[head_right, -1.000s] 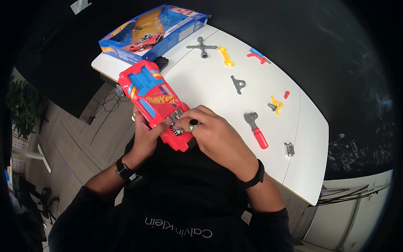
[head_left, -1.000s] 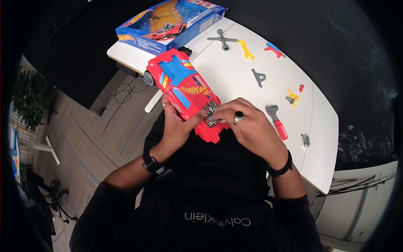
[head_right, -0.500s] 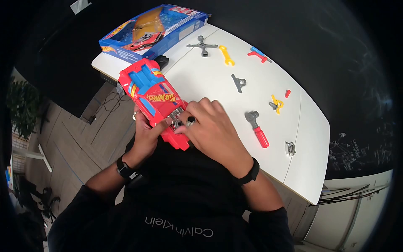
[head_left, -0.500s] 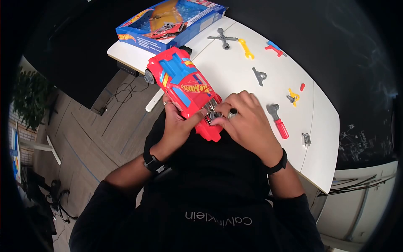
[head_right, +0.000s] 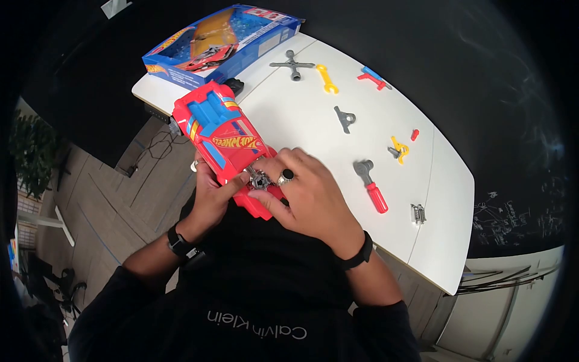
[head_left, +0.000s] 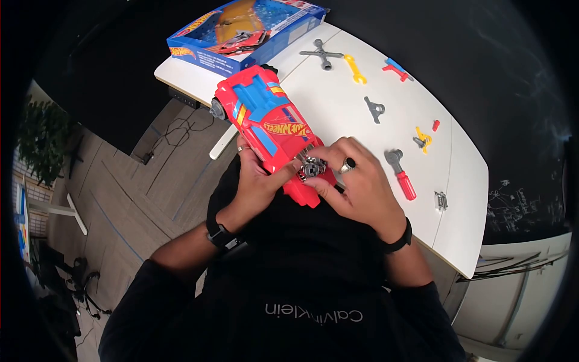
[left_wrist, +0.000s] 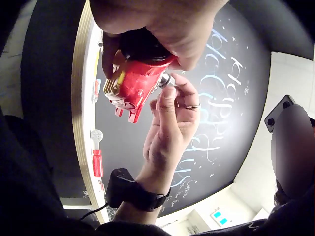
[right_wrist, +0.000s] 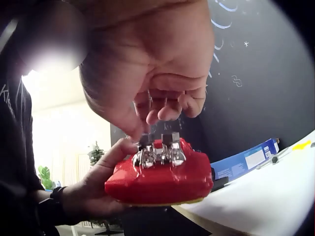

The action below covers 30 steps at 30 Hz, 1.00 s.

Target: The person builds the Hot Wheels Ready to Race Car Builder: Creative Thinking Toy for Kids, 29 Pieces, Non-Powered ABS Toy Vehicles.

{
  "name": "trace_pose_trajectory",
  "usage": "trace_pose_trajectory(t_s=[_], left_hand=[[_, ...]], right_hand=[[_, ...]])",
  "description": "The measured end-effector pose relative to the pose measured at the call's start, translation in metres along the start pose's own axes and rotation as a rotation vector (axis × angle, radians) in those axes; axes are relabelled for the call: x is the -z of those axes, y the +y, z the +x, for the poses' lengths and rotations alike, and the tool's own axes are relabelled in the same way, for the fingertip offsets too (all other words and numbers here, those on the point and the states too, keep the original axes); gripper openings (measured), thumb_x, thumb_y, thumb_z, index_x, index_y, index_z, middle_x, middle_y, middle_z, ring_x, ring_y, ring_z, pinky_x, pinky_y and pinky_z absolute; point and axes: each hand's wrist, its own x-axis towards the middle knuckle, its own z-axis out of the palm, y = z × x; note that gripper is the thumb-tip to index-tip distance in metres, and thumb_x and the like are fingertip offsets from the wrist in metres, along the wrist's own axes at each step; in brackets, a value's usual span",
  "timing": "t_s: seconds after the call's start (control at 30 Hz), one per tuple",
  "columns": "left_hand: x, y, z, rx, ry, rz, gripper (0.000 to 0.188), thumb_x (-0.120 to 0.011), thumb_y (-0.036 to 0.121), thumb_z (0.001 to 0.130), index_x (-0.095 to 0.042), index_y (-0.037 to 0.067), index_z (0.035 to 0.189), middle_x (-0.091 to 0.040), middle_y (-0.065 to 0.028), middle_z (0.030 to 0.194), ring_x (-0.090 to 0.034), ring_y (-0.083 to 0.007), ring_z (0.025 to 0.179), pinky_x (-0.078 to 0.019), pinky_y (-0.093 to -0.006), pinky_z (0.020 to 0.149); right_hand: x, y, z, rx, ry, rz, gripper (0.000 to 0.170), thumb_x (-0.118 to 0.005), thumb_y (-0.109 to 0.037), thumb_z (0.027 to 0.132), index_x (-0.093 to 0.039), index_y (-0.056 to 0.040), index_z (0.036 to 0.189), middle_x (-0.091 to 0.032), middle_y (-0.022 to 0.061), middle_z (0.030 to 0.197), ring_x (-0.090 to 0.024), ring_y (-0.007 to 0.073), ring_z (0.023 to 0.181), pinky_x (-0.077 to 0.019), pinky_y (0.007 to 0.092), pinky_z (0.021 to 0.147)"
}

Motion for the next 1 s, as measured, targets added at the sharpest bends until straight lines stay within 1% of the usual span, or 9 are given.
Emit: trace_pose_trajectory(t_s=[0.03, 0.17, 0.23, 0.33, 0.47, 0.53, 0.63, 0.73, 1.0], left_hand=[[0.000, 0.000, 0.000, -0.014, 0.009, 0.003, 0.069, -0.072, -0.005, 0.087, -0.023, 0.006, 0.134, -0.051, -0.0146, 0.127, -0.062, -0.0201, 0.117, -0.0558, -0.0369, 0.099], [-0.002, 0.003, 0.001, -0.011, 0.015, 0.031, 0.069, -0.072, -0.005, 0.086, -0.023, 0.006, 0.133, -0.052, -0.0147, 0.127, -0.062, -0.0200, 0.117, -0.0556, -0.0367, 0.099], [-0.001, 0.004, 0.000, 0.034, 0.002, 0.022, 0.070, -0.073, -0.005, 0.086, -0.023, 0.006, 0.134, -0.052, -0.0146, 0.127, -0.062, -0.0199, 0.117, -0.0557, -0.0365, 0.098], [0.000, -0.001, -0.001, -0.021, -0.047, 0.063, 0.071, -0.072, -0.005, 0.086, -0.022, 0.006, 0.134, -0.052, -0.0147, 0.127, -0.062, -0.0202, 0.118, -0.0559, -0.0363, 0.098], [-0.001, 0.003, -0.001, -0.034, -0.035, 0.065, 0.071, -0.073, -0.005, 0.085, -0.022, 0.006, 0.134, -0.053, -0.0146, 0.127, -0.062, -0.0203, 0.117, -0.0557, -0.0359, 0.098], [-0.003, 0.005, -0.001, -0.007, 0.007, 0.030, 0.072, -0.073, -0.005, 0.085, -0.022, 0.005, 0.134, -0.053, -0.0147, 0.127, -0.063, -0.0203, 0.117, -0.0555, -0.0358, 0.098], [-0.001, 0.002, 0.000, -0.025, -0.001, 0.055, 0.073, -0.073, -0.006, 0.085, -0.022, 0.006, 0.135, -0.053, -0.0150, 0.127, -0.063, -0.0205, 0.117, -0.0556, -0.0364, 0.099], [-0.003, 0.003, -0.002, -0.023, 0.010, 0.048, 0.073, -0.073, -0.007, 0.085, -0.022, 0.006, 0.136, -0.052, -0.0151, 0.127, -0.062, -0.0208, 0.118, -0.0556, -0.0368, 0.099], [-0.003, 0.005, -0.003, -0.056, 0.023, 0.056, 0.073, -0.073, -0.008, 0.084, -0.022, 0.007, 0.135, -0.052, -0.0153, 0.128, -0.063, -0.0212, 0.117, -0.0559, -0.0368, 0.098]], right_hand=[[-0.001, -0.001, 0.000, 0.020, 0.007, 0.110, 0.028, -0.078, -0.023, 0.083, -0.068, -0.0014, 0.098, -0.059, 0.0094, 0.096, -0.062, 0.0266, 0.086, -0.0512, 0.0407, 0.077], [-0.012, 0.005, -0.008, 0.045, 0.010, -0.029, 0.032, -0.079, -0.025, 0.083, -0.067, -0.0019, 0.102, -0.059, 0.0111, 0.096, -0.063, 0.0286, 0.087, -0.0519, 0.0409, 0.077], [-0.014, 0.002, -0.009, -0.020, 0.019, -0.081, 0.029, -0.076, -0.020, 0.085, -0.067, -0.0032, 0.108, -0.059, 0.0125, 0.097, -0.063, 0.0306, 0.087, -0.0526, 0.0408, 0.078], [-0.007, -0.011, -0.005, -0.010, 0.016, 0.039, 0.029, -0.076, -0.019, 0.086, -0.066, -0.0039, 0.108, -0.058, 0.0127, 0.098, -0.065, 0.0315, 0.089, -0.0533, 0.0427, 0.078], [-0.020, 0.002, -0.016, 0.048, 0.032, 0.042, 0.030, -0.077, -0.021, 0.086, -0.066, -0.0035, 0.107, -0.058, 0.0126, 0.098, -0.066, 0.0308, 0.092, -0.0542, 0.0424, 0.077], [-0.024, 0.002, -0.017, -0.055, 0.054, 0.116, 0.031, -0.079, -0.021, 0.085, -0.066, -0.0031, 0.106, -0.058, 0.0120, 0.098, -0.067, 0.0301, 0.087, -0.0549, 0.0410, 0.073], [-0.038, 0.004, -0.019, -0.072, 0.172, 0.108, 0.029, -0.079, -0.020, 0.085, -0.066, -0.0030, 0.104, -0.057, 0.0111, 0.097, -0.066, 0.0292, 0.080, -0.0548, 0.0398, 0.068], [-0.038, 0.000, -0.017, -0.107, 0.162, 0.058, 0.029, -0.079, -0.022, 0.085, -0.065, -0.0031, 0.102, -0.057, 0.0105, 0.096, -0.066, 0.0290, 0.077, -0.0551, 0.0405, 0.067], [-0.033, 0.000, -0.019, -0.055, 0.178, 0.170, 0.026, -0.077, -0.015, 0.086, -0.066, -0.0043, 0.107, -0.060, 0.0104, 0.101, -0.069, 0.0300, 0.082, -0.0563, 0.0390, 0.067]])
